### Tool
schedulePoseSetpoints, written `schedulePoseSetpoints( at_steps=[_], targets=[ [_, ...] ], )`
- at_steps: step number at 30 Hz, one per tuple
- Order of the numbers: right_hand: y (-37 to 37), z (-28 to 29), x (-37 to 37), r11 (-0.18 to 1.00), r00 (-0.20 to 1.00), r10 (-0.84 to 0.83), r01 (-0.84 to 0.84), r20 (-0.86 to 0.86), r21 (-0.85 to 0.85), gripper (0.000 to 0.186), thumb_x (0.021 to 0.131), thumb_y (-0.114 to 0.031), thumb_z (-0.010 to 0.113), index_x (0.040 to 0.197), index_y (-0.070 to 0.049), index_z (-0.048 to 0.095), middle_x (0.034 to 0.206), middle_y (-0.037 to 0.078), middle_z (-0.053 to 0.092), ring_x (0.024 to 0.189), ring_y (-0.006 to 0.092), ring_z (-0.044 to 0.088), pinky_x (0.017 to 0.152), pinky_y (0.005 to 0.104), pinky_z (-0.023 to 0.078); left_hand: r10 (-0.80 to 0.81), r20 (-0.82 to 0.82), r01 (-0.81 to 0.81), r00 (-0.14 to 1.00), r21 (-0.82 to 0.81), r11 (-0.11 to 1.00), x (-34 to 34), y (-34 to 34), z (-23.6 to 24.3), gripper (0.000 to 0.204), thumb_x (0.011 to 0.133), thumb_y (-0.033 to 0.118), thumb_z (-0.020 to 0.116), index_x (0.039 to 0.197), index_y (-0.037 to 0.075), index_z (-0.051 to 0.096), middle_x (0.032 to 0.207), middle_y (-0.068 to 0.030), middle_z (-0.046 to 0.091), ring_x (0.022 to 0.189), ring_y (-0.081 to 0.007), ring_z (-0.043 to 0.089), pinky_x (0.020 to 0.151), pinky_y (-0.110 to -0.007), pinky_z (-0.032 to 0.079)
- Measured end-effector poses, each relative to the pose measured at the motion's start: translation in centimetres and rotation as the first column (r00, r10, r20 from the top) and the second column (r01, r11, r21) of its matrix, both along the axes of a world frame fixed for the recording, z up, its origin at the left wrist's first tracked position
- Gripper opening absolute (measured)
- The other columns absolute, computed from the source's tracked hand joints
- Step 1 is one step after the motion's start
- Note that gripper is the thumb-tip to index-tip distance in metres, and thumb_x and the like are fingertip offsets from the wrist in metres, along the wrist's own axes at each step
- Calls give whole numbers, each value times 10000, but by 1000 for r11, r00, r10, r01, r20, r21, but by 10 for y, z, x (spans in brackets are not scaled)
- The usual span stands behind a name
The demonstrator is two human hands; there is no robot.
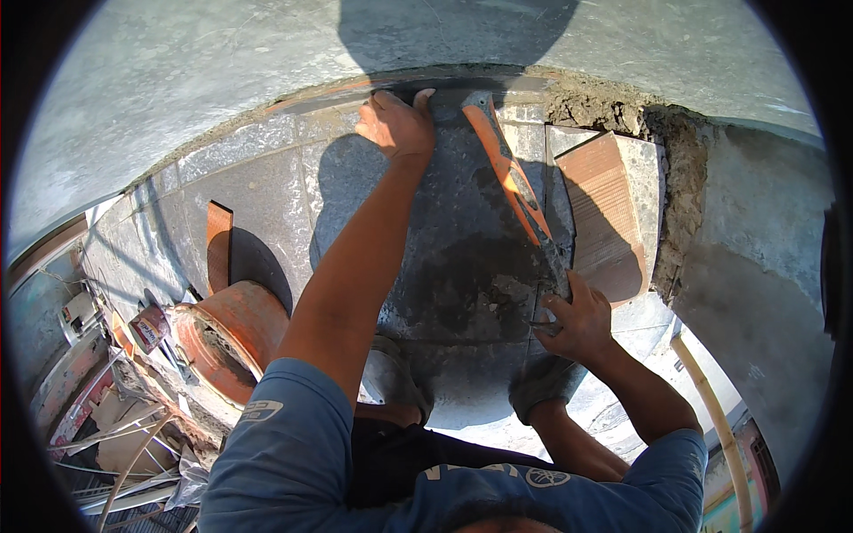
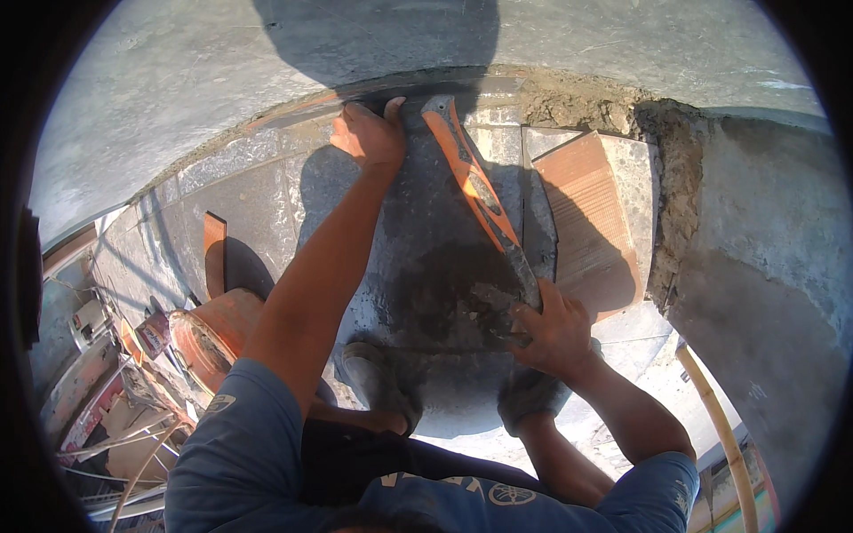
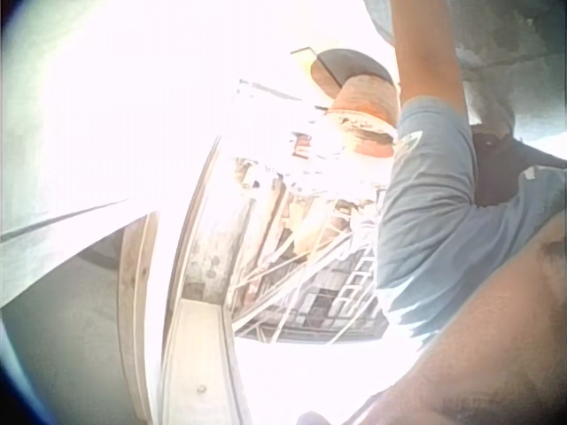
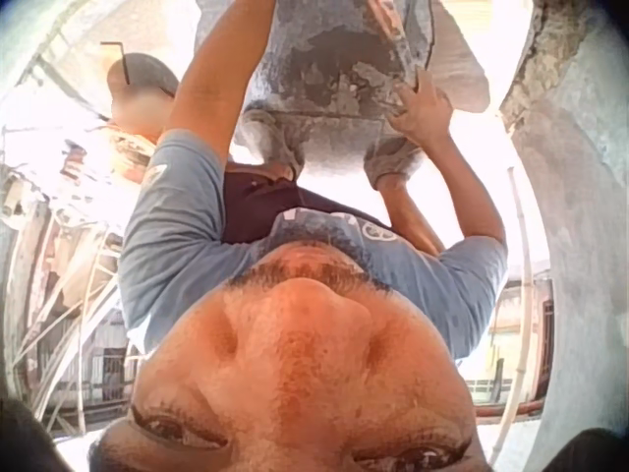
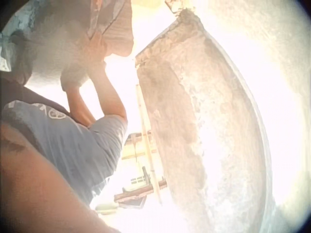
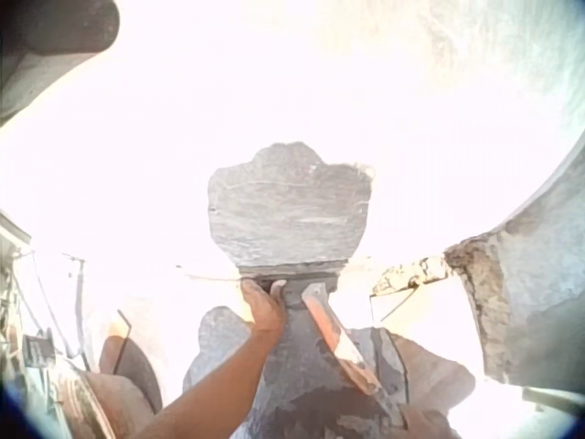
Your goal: The person kneels on a tiled floor and repeatedly places a single tile into a gap, checks its fit, and removes it. They use a hammer to tap the tile and surrounding area, and a trowel to spread cement from a bucket. The tile is handled multiple times without being permanently set.
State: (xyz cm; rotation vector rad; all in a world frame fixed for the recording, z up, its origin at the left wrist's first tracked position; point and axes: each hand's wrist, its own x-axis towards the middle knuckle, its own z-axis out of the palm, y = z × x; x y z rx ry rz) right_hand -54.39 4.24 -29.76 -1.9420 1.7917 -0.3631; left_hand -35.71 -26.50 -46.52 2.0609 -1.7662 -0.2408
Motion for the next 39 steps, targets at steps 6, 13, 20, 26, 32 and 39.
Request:
schedulePoseSetpoints(
  at_steps=[6, 13, 20, 26, 32, 39],
  targets=[
    [1, 0, 12, 999, 999, 43, -42, 34, -12, 418, 545, -260, 856, 916, -127, 718, 1158, 201, 594, 749, 320, 691, 621, 402, 556, -20, -62, 19, 998, -18, 1000, -1, 2, 6, 644, 791, 547, 783, 1033, -7, 562, 1093, -155, 590, 1101, -332, 473, 952, -468, 323],
    [-10, 4, 21, 995, 994, 101, -100, 41, -24, 419, 555, -266, 851, 928, -130, 714, 1140, 193, 591, 753, 318, 687, 602, 411, 544, -57, -173, 64, 983, 36, 997, -3, 5, 17, 635, 838, 485, 769, 1059, -48, 505, 1132, -208, 546, 1154, -376, 462, 1009, -473, 406],
    [-20, 4, 23, 993, 994, 113, -113, 2, 31, 432, 543, -261, 851, 932, -125, 720, 1106, 174, 588, 756, 313, 684, 621, 413, 542, -66, -48, 63, 997, -56, 996, -2, 5, 14, 648, 809, 498, 785, 1021, -59, 529, 1067, -216, 578, 1060, -375, 515, 957, -471, 430],
    [-79, 51, 54, 950, 950, 280, -295, 138, 106, 415, 532, -246, 855, 902, -128, 709, 1081, 153, 583, 759, 307, 686, 656, 408, 557, -126, -77, 116, 989, -112, 987, -4, 10, 21, 624, 812, 498, 768, 987, -55, 538, 986, -189, 577, 999, -362, 528, 912, -528, 398],
    [-167, 85, 75, 832, 881, 469, -466, 68, 299, 451, 574, -259, 889, 967, -119, 717, 1086, 140, 566, 850, 337, 692, 735, 438, 562, -90, 8, 90, 996, -79, 993, 4, 10, 23, 559, 835, 505, 746, 982, -2, 563, 1036, -170, 593, 1062, -340, 522, 905, -489, 351],
    [-179, 85, 84, 827, 862, 507, -485, -4, 285, 423, 600, -257, 885, 959, -115, 713, 1039, 133, 561, 836, 339, 684, 719, 442, 558, -88, -14, 86, 996, -116, 989, 4, 10, 27, 550, 828, 500, 748, 979, 1, 574, 1015, -159, 604, 1032, -328, 527, 886, -482, 352]
  ],
)
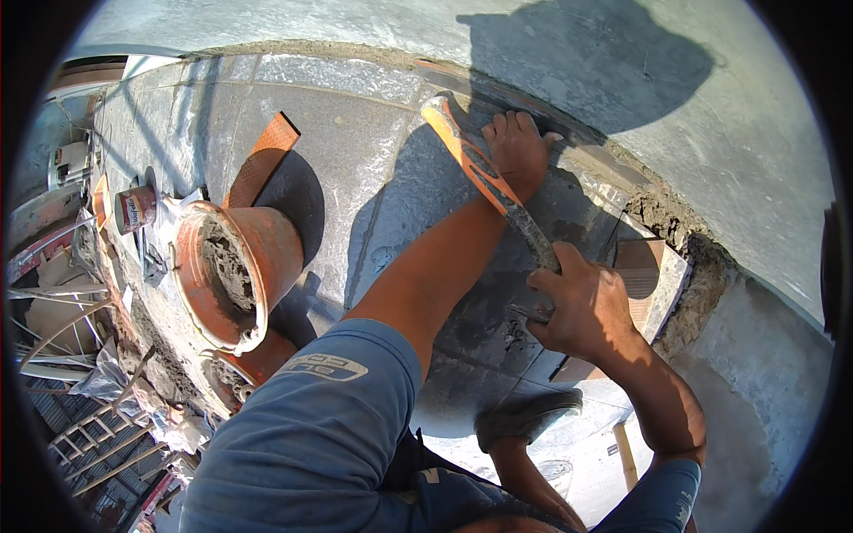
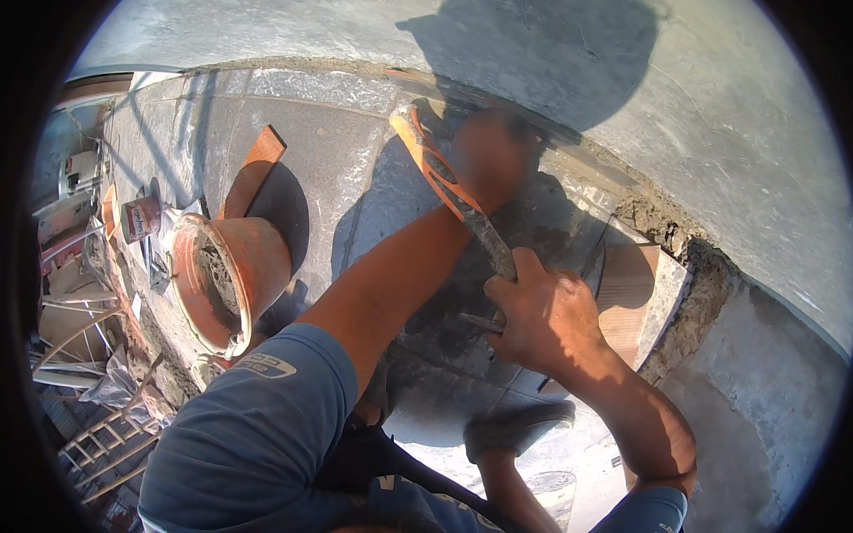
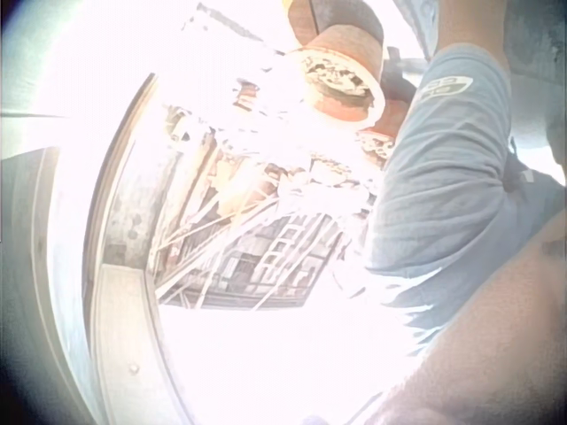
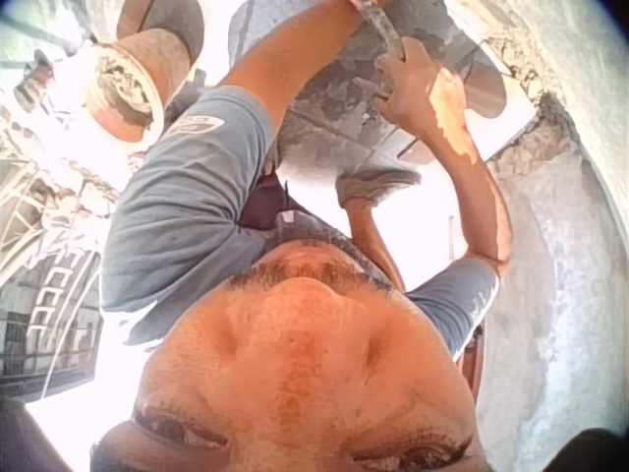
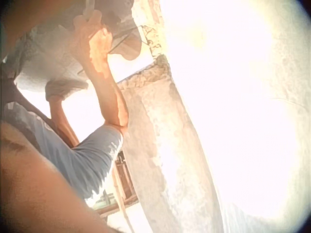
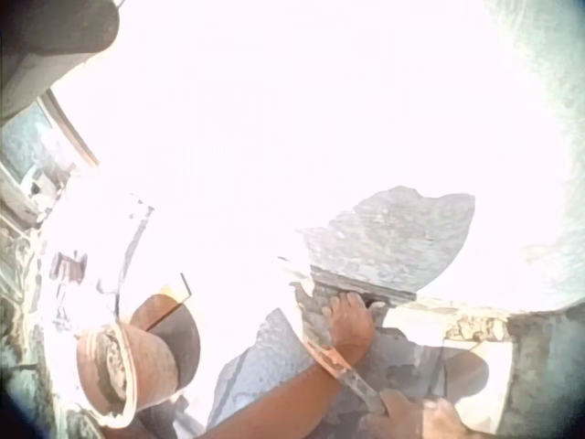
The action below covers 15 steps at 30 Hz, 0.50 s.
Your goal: The person kneels on a tiled floor and repeatedly places a single tile into a gap, checks its fit, and removes it. They use a hammer to tap the tile and surrounding area, and a trowel to spread cement from a bucket. The tile is handled multiple times without being permanently set.
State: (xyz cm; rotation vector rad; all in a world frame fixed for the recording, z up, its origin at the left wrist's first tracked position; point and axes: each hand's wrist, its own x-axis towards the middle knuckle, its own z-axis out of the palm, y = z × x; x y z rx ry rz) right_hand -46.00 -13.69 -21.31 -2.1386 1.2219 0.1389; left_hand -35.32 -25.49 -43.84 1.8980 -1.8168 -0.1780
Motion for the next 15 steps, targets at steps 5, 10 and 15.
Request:
schedulePoseSetpoints(
  at_steps=[5, 10, 15],
  targets=[
    [-1, -7, 3, 1000, 1000, 9, -9, 22, -6, 408, 599, -244, 883, 945, -117, 709, 1030, 132, 557, 848, 339, 679, 706, 444, 555, -10, 0, 10, 1000, -19, 1000, 3, 0, -1, 535, 834, 477, 750, 989, -3, 575, 1015, -159, 607, 1040, -331, 524, 894, -486, 347],
    [-9, -9, 7, 1000, 1000, -20, 20, 14, -20, 408, 589, -228, 889, 938, -119, 708, 1031, 132, 556, 845, 335, 679, 704, 445, 555, -30, -51, 32, 998, 32, 999, 0, 1, 5, 517, 845, 457, 745, 996, -5, 571, 1036, -162, 598, 1057, -336, 508, 907, -502, 329],
    [-12, -10, 15, 992, 999, 7, -1, 50, -123, 392, 588, -235, 877, 906, -90, 699, 968, 143, 561, 794, 311, 693, 688, 431, 569, -32, -37, 35, 999, 60, 998, -2, 0, 3, 520, 844, 460, 743, 998, -6, 569, 1035, -161, 594, 1058, -339, 506, 908, -500, 328]
  ],
)
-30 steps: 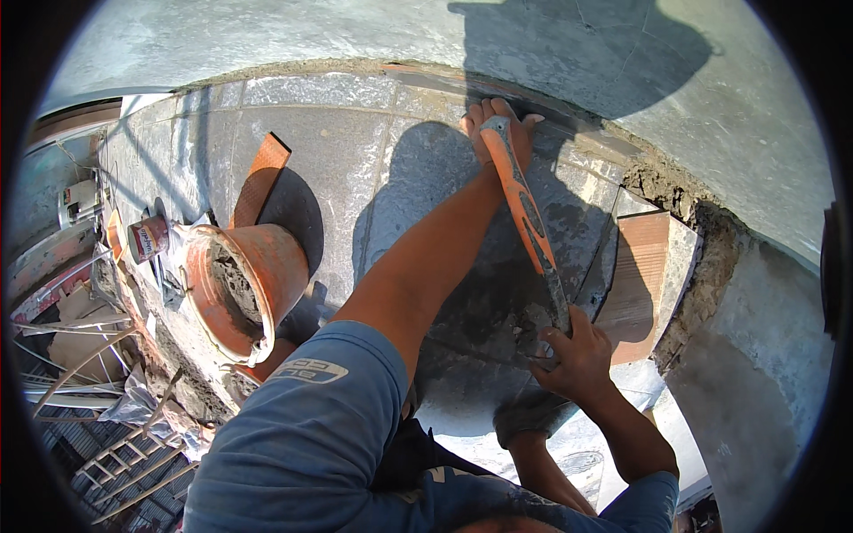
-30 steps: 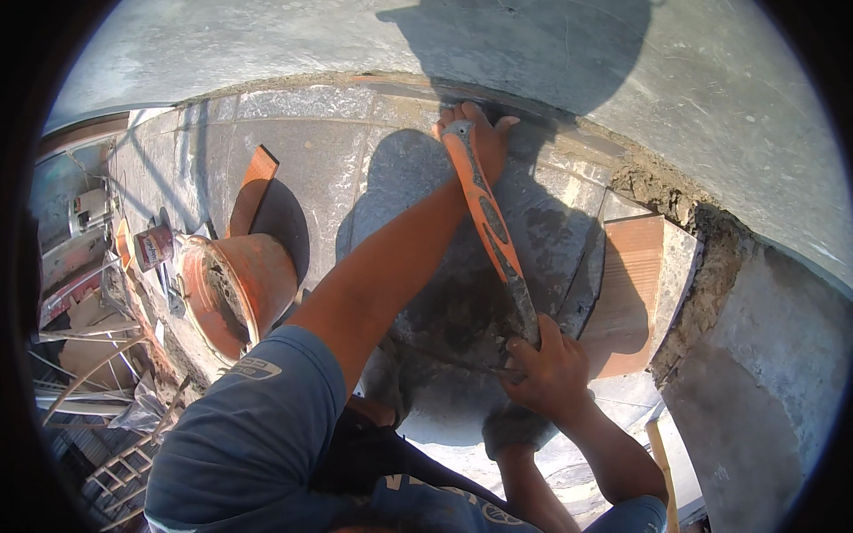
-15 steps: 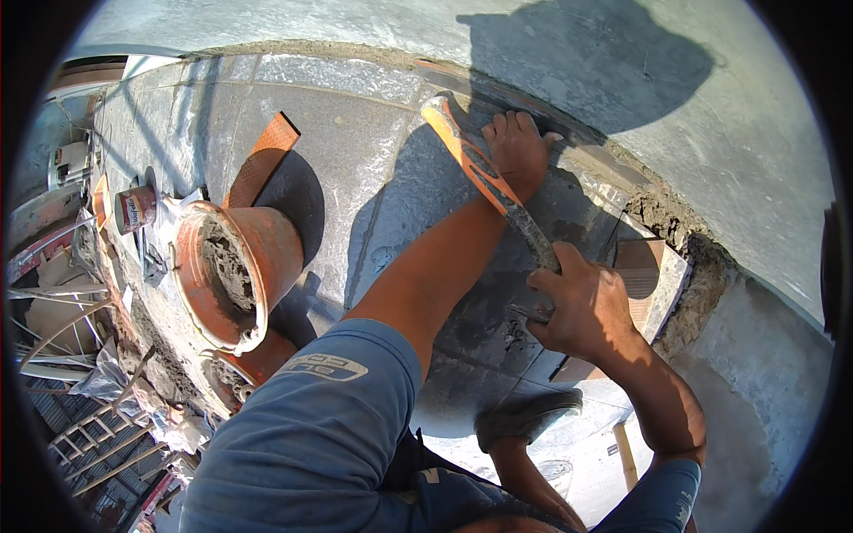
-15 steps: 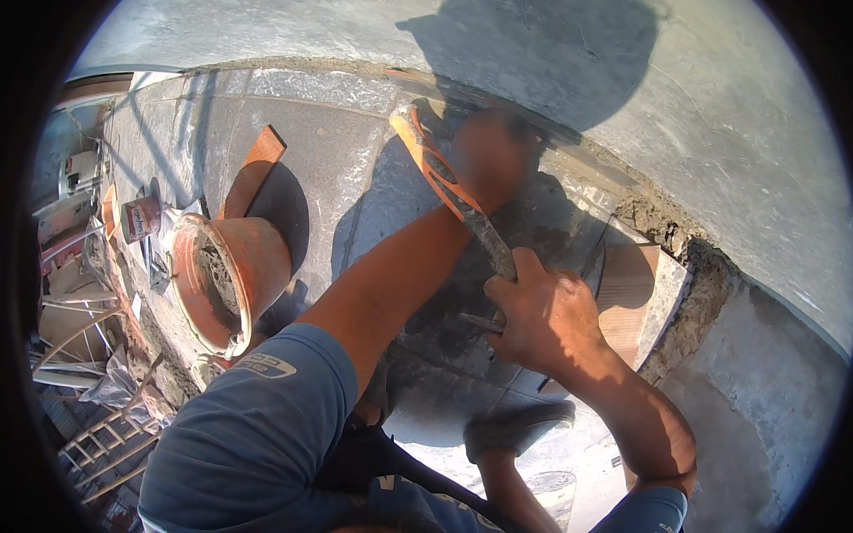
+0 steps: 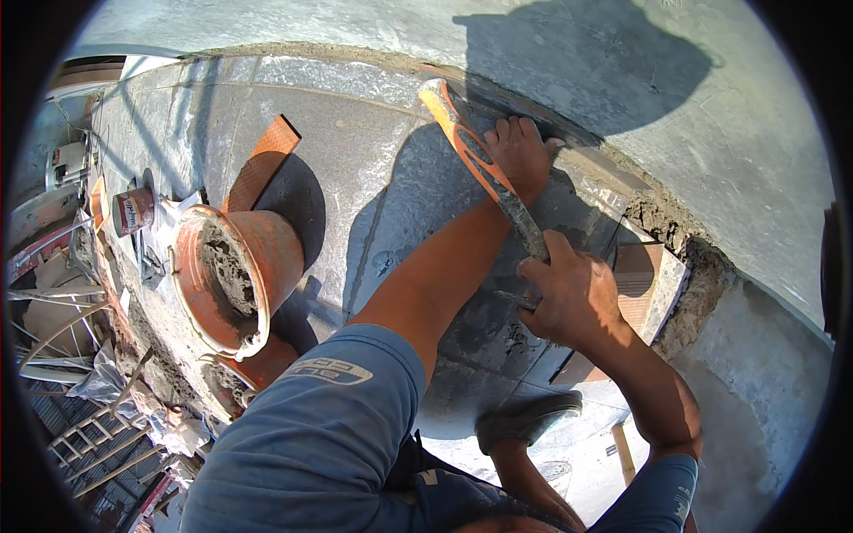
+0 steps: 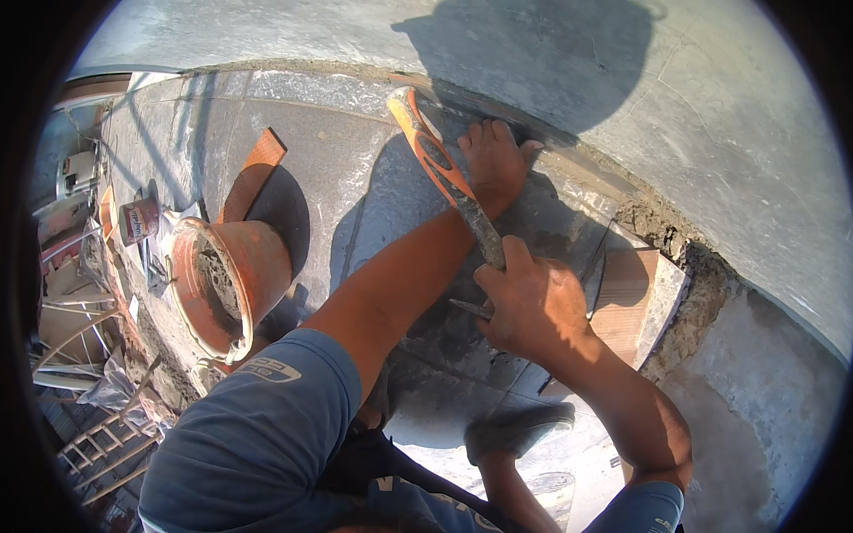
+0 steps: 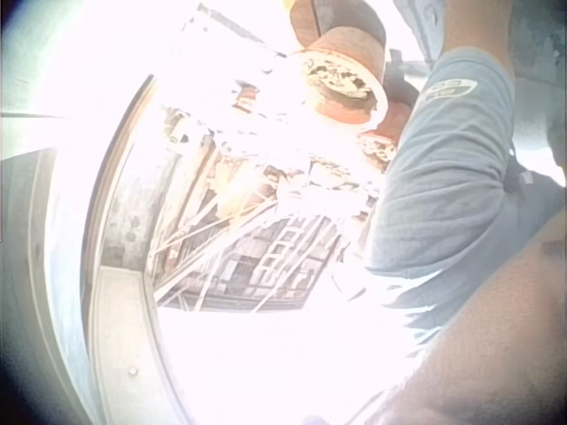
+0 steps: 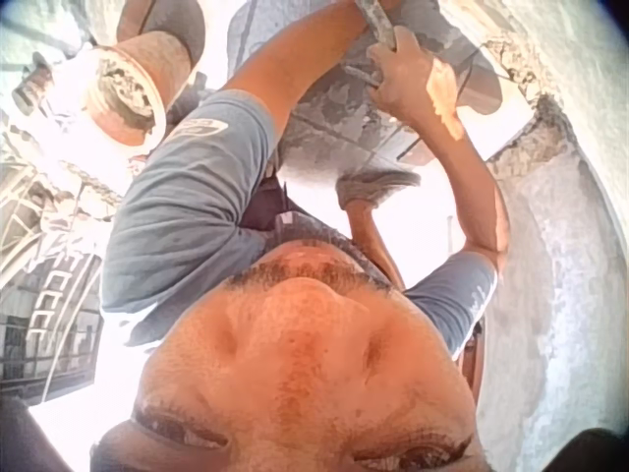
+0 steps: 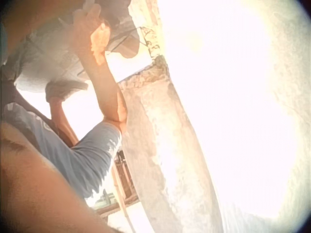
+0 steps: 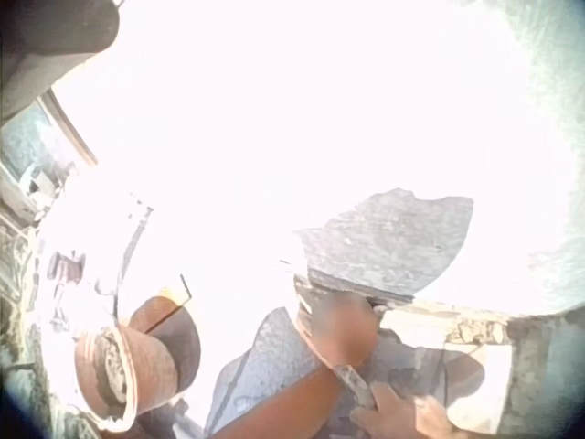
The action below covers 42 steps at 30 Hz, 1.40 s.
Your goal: The person kneels on a tiled floor and repeatedly places a single tile into a gap, checks its fit, and removes it. They use a hammer to tap the tile and surrounding area, and a trowel to spread cement from a bucket. The tile is handled multiple times without being permanently set.
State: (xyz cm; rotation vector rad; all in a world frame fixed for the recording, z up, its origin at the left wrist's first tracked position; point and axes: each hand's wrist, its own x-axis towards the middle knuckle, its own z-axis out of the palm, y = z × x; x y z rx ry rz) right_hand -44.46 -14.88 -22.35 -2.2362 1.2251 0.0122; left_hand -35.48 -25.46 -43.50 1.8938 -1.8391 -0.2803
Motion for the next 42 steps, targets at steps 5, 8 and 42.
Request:
schedulePoseSetpoints(
  at_steps=[5, 8, 42],
  targets=[
    [-3, -3, 3, 999, 1000, -18, 18, -23, 35, 382, 596, -245, 871, 901, -92, 698, 962, 147, 551, 798, 307, 693, 696, 425, 568, 1, 4, -1, 1000, -8, 1000, 2, 0, -6, 532, 833, 470, 750, 1003, 0, 569, 1036, -154, 590, 1042, -333, 503, 905, -499, 329],
    [0, -5, 4, 999, 1000, 4, -4, 12, 34, 379, 603, -246, 866, 908, -95, 700, 967, 148, 546, 805, 306, 690, 694, 423, 567, 13, 41, -10, 999, -69, 998, 1, 0, -6, 537, 836, 480, 745, 1006, 1, 570, 1036, -152, 590, 1037, -329, 501, 902, -496, 330],
    [284, -143, 36, 946, 963, -252, 265, 90, -185, 223, 818, -210, 655, 1040, -183, 653, 1245, 200, 573, 1001, 312, 642, 775, 419, 553, 306, 252, -329, 918, 52, 943, 135, -18, -12, 570, 893, 341, 587, 1411, 106, 542, 1302, -177, 467, 1190, -364, 430, 976, -523, 336]
  ],
)
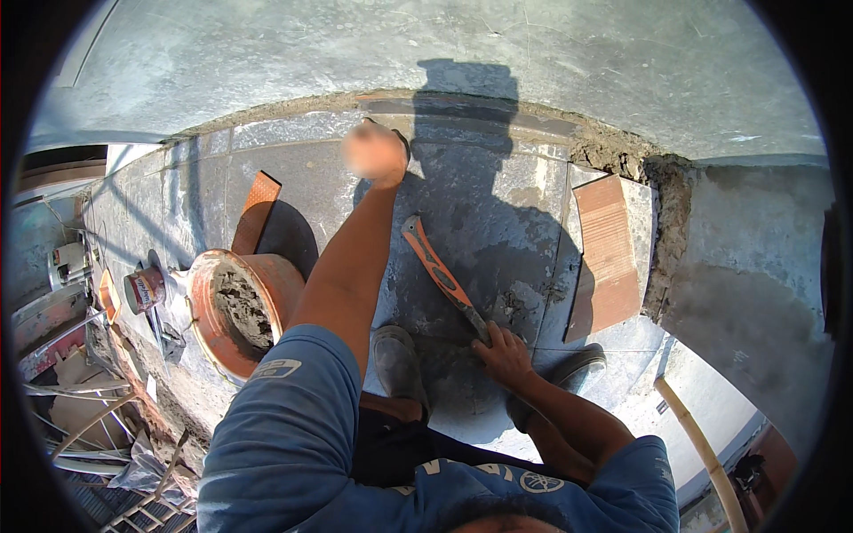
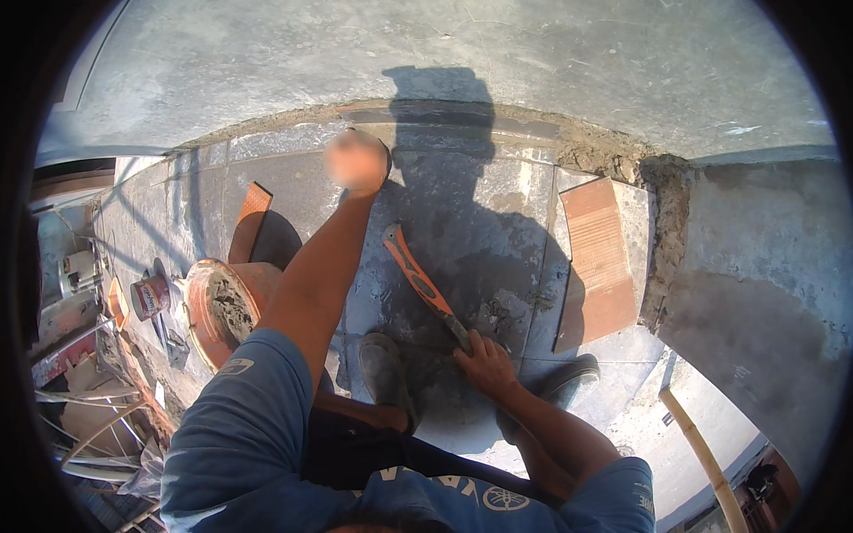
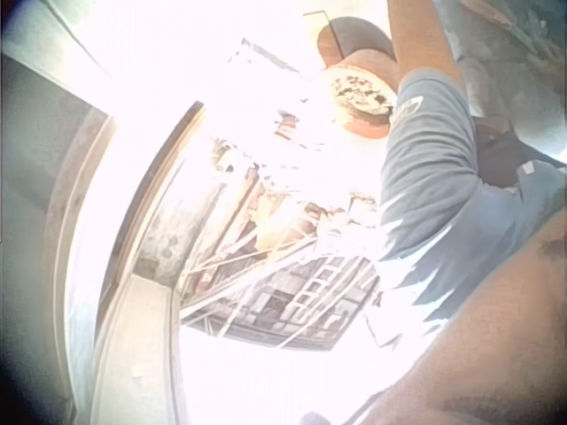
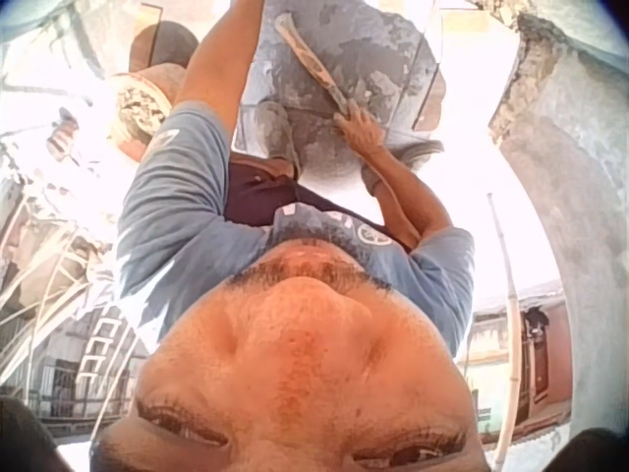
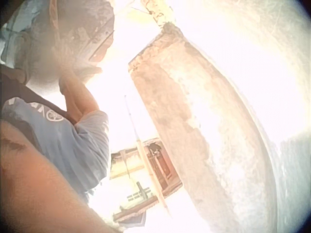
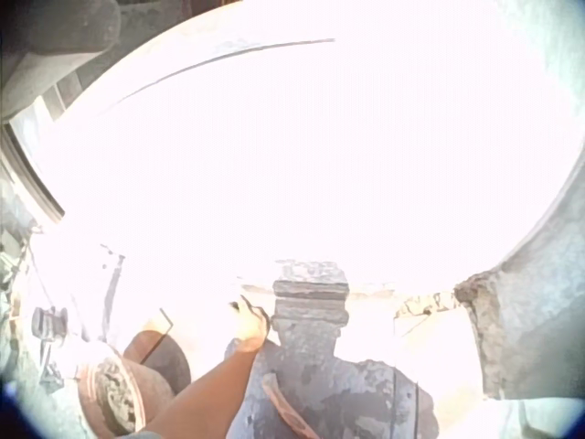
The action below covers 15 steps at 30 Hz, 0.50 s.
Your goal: The person kneels on a tiled floor and repeatedly places a single tile into a gap, checks its fit, and removes it. They use a hammer to tap the tile and surrounding area, and a trowel to spread cement from a bucket. The tile is handled multiple times without being permanently set.
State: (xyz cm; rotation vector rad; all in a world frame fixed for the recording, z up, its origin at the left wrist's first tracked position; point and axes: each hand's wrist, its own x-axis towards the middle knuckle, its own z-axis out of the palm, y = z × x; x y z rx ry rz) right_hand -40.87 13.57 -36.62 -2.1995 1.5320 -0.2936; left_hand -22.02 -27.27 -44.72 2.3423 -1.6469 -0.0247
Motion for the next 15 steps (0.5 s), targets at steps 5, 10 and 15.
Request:
schedulePoseSetpoints(
  at_steps=[5, 10, 15],
  targets=[
    [8, -14, 13, 1000, 1000, -13, 13, -25, 24, 364, 750, -315, 771, 1072, -204, 644, 1313, 190, 545, 1056, 323, 602, 851, 448, 545, 9, -14, -8, 1000, 69, 998, -4, -3, 9, 573, 904, 360, 567, 1432, 140, 535, 1300, -179, 459, 1178, -364, 422, 963, -524, 331],
    [10, -16, 13, 992, 1000, 14, -12, -14, 123, 452, 720, -419, 818, 1086, -212, 652, 1368, 189, 519, 1095, 330, 586, 908, 464, 533, 44, 15, -45, 999, 99, 994, -21, -2, 14, 557, 911, 375, 557, 1429, 171, 554, 1247, -169, 475, 1146, -355, 436, 939, -501, 334],
    [5, -9, 1, 997, 997, -11, 6, 71, 73, 475, 730, -444, 811, 1109, -200, 658, 1384, 151, 516, 1144, 332, 569, 944, 466, 514, -53, -39, 58, 998, 139, 989, -75, 16, 21, 576, 931, 384, 546, 1441, 117, 531, 1232, -177, 488, 1148, -356, 440, 958, -493, 324]
  ],
)
